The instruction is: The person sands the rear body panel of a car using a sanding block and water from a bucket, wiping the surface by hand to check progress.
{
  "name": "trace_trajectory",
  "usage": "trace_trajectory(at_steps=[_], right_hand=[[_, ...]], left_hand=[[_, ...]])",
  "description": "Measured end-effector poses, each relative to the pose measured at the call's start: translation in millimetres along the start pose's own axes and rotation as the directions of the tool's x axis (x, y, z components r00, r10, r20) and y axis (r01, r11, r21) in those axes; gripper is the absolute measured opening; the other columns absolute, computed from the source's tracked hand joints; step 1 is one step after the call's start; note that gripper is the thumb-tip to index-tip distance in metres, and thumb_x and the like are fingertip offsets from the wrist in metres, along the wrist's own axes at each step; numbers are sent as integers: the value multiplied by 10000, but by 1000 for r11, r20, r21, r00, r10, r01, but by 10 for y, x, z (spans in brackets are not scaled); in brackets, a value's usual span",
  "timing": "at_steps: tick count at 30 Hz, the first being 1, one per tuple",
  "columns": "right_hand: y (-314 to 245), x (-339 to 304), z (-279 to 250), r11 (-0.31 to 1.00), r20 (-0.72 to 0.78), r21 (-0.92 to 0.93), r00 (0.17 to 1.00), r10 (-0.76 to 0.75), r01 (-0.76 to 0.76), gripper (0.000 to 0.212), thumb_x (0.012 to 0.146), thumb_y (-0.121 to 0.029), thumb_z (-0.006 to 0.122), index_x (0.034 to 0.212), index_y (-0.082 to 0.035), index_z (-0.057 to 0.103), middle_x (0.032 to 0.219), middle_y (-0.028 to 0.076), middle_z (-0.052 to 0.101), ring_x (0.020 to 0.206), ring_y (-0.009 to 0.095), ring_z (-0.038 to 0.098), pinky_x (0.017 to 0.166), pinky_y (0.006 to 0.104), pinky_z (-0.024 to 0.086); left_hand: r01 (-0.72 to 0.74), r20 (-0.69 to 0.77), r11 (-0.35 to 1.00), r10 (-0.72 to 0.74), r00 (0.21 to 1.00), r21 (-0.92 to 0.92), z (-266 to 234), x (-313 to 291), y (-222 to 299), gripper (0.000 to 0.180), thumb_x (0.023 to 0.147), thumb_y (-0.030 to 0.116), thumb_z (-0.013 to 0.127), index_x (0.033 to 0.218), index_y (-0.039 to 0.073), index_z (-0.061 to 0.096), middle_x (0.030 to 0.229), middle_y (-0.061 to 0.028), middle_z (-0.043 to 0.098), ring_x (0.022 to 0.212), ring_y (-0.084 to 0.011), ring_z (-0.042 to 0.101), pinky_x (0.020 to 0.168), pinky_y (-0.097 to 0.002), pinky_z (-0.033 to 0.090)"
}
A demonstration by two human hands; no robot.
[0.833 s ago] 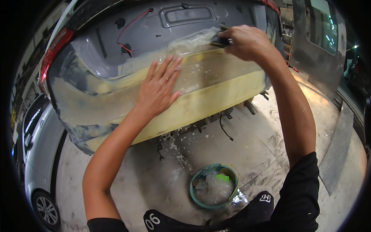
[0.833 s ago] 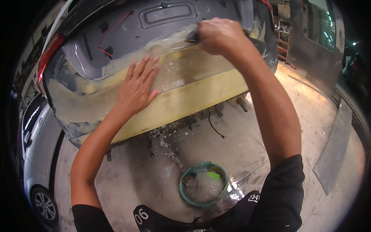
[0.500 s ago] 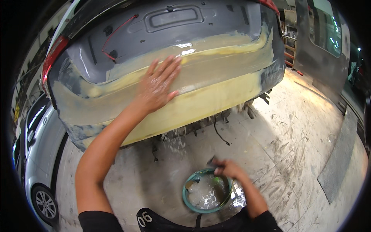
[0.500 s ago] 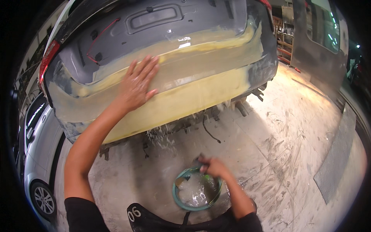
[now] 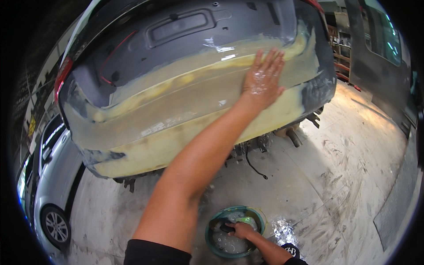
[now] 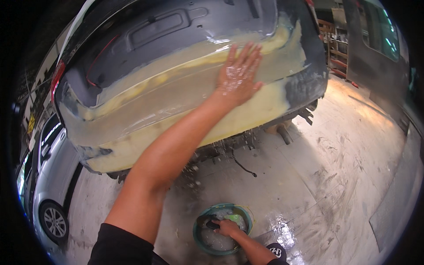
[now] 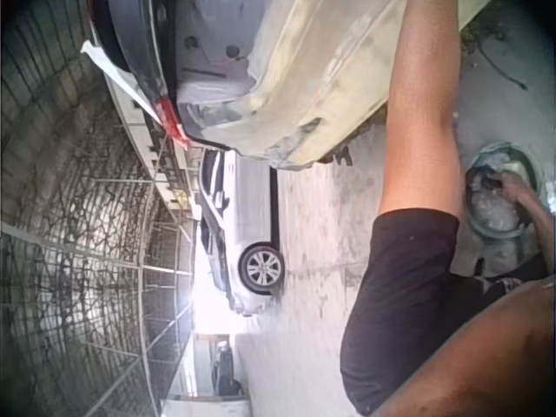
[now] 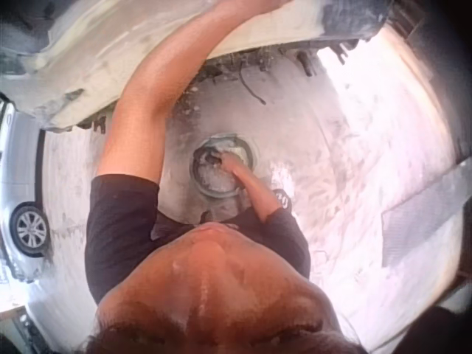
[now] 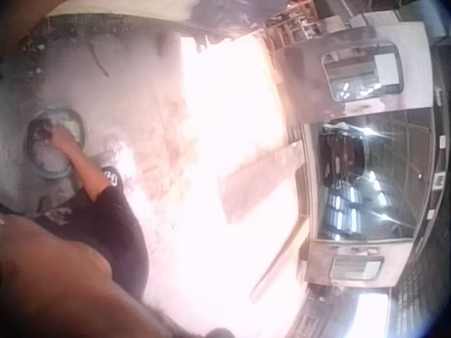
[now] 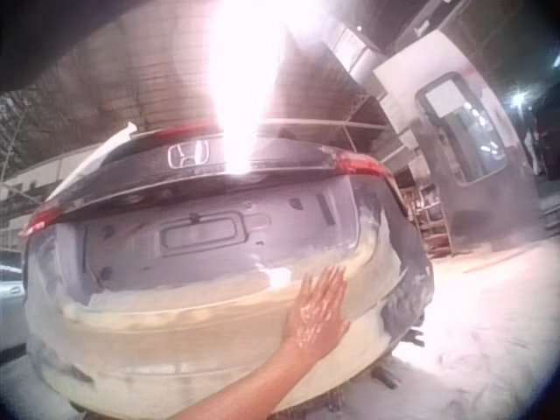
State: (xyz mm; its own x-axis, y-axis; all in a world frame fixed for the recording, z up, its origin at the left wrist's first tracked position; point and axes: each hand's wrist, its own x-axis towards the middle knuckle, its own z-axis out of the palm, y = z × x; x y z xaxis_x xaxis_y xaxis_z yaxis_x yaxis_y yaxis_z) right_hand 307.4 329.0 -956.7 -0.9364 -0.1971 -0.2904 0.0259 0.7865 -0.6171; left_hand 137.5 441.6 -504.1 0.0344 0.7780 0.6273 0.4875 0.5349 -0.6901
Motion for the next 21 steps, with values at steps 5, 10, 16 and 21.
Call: trace_trajectory(at_steps=[5,10,16,21], right_hand=[[172,25,11,999,37,-36,999,3,-2,640,839,-498,646,1423,-304,471,1195,183,631,1124,351,598,984,422,458],[239,80,64,999,35,-16,999,-30,31,651,826,-508,655,1418,-304,476,1206,185,635,1128,351,600,985,419,461],[292,98,143,996,32,-55,997,-69,71,650,823,-489,662,1418,-304,475,1225,178,631,1129,355,600,983,418,465],[156,152,160,996,72,-63,996,-54,59,662,821,-472,672,1427,-309,462,1224,175,632,1128,359,599,990,418,462]], left_hand=[[6,-12,999,-6,1000,-53,-43,-281,-268,773,922,518,492,1516,82,263,1613,-62,150,1496,-253,76,1207,-479,33],[189,18,970,-189,982,-155,-352,-1329,-907,802,888,491,554,1494,42,283,1604,-91,177,1493,-283,103,1197,-478,72],[227,92,969,-218,972,-95,-454,-2081,-1116,828,883,526,541,1488,25,278,1597,-117,191,1488,-315,122,1188,-490,84],[204,101,978,-200,975,-31,-561,-2202,-1282,824,900,542,511,1499,36,259,1597,-125,188,1487,-319,125,1188,-494,81]])
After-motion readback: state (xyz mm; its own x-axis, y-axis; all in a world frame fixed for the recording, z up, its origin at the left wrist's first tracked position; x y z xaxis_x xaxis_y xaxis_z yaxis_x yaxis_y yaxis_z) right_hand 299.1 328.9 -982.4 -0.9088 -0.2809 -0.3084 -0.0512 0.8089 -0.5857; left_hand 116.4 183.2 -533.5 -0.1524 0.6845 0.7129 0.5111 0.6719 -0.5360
